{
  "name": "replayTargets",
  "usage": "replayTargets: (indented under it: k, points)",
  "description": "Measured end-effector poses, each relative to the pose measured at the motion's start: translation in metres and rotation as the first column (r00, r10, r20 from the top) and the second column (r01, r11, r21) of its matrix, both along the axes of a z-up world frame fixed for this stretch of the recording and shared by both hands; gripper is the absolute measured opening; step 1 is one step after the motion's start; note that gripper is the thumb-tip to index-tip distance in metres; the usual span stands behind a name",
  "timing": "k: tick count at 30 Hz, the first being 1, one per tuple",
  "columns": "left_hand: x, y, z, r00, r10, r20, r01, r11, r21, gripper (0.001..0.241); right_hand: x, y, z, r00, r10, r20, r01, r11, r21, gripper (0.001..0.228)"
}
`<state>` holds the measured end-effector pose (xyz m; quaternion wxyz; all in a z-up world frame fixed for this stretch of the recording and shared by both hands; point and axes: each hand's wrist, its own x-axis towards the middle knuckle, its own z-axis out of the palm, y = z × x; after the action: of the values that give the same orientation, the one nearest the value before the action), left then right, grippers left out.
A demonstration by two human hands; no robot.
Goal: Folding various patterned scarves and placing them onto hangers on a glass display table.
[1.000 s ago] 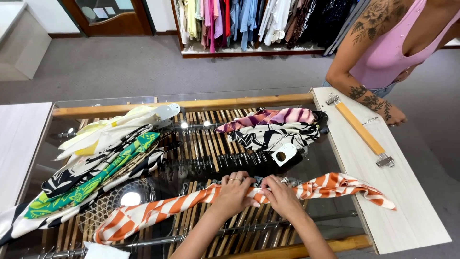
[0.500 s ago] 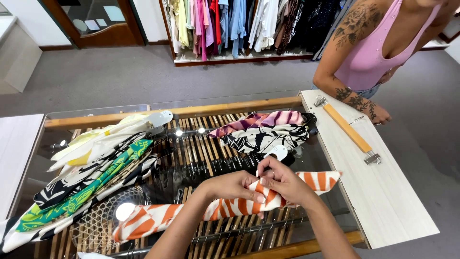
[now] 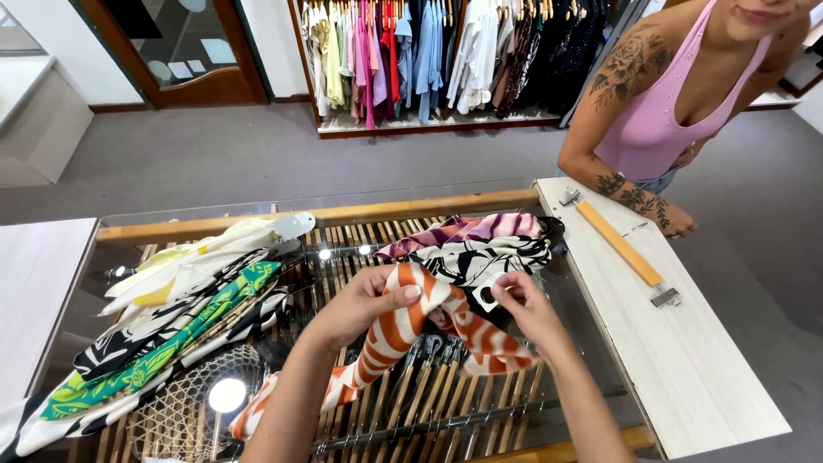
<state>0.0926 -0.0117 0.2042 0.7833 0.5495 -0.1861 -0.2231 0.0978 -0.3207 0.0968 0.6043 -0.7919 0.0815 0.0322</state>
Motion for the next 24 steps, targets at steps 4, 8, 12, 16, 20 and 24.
replayTargets:
  k: [4,8,12,16,20,24]
  points:
    - [-0.008,-0.008,-0.001,1.000,0.018,0.001,-0.018,0.989,0.145,0.025,-0.034,0.031,0.008,0.983,0.136,-0.124,-0.107,0.970,0.217,0.052]
    - [-0.026,-0.020,-0.038,0.959,-0.247,0.142,0.196,0.933,0.301,0.020,-0.048,0.074,0.043,0.890,0.388,-0.240,-0.151,0.747,0.647,0.078]
    - [-0.057,-0.030,-0.079,0.936,-0.347,-0.055,0.334,0.830,0.447,0.027,-0.041,0.089,0.041,0.898,0.211,-0.385,0.208,0.567,0.797,0.040]
    - [-0.075,-0.035,-0.097,0.922,-0.290,-0.255,0.385,0.656,0.649,0.019,-0.036,0.075,0.008,0.908,0.121,-0.401,0.252,0.606,0.754,0.020]
    - [-0.071,-0.040,-0.112,0.832,-0.521,-0.189,0.511,0.590,0.625,0.009,-0.047,0.059,0.027,0.882,0.165,-0.441,0.112,0.836,0.537,0.038]
    - [-0.031,-0.042,-0.082,0.889,-0.454,-0.066,0.349,0.576,0.739,0.019,-0.065,0.039,0.017,0.713,0.258,-0.652,-0.603,0.701,-0.381,0.020]
